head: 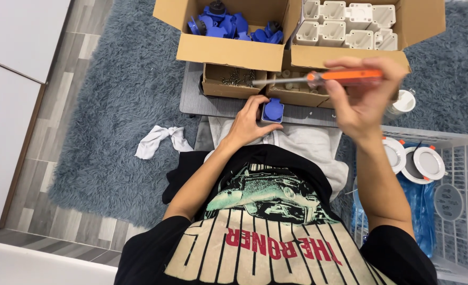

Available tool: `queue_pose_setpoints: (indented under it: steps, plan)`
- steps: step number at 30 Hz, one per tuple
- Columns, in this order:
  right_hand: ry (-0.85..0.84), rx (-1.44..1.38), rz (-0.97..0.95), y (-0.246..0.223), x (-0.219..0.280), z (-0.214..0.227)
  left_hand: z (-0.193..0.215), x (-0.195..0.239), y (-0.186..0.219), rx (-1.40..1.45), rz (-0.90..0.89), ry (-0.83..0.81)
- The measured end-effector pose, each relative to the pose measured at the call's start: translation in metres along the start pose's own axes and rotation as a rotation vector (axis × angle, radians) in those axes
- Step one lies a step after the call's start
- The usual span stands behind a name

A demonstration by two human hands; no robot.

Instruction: Assembling and inspecting small electrical components using a screwdriver while sitting on the floor

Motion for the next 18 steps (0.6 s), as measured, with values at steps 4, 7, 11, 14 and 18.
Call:
queue_pose_setpoints:
  steps: [4,7,11,14,18]
  plan:
    - [0.012,0.126,0.025,0.035,0.008,-0.033,0.0,0.004,-0.007,-0.025,-0.058,0.058]
    - [-0.064,0.199,-0.019,0.056,0.017,-0.054,0.004,0.006,0.003,-0.07,-0.076,0.054]
    - [-0.136,0.259,-0.048,0.063,0.019,-0.07,0.015,-0.001,0.027,-0.113,-0.124,0.061]
    - [-0.094,0.291,0.023,0.065,0.018,-0.077,0.024,-0.011,0.036,-0.112,-0.222,0.129]
    - [-0.099,0.287,0.023,0.064,0.016,-0.08,0.051,-0.029,0.042,-0.173,-0.312,0.169]
Point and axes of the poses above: each hand's wrist, its own x-axis away from the middle knuckle, its own z-axis out of the back of the hand, y = z × x, the point moved 3 cm from there along -x, towards the middle knuckle, and after that the axes turned 11 degrees about x, right-handed, at the moved point
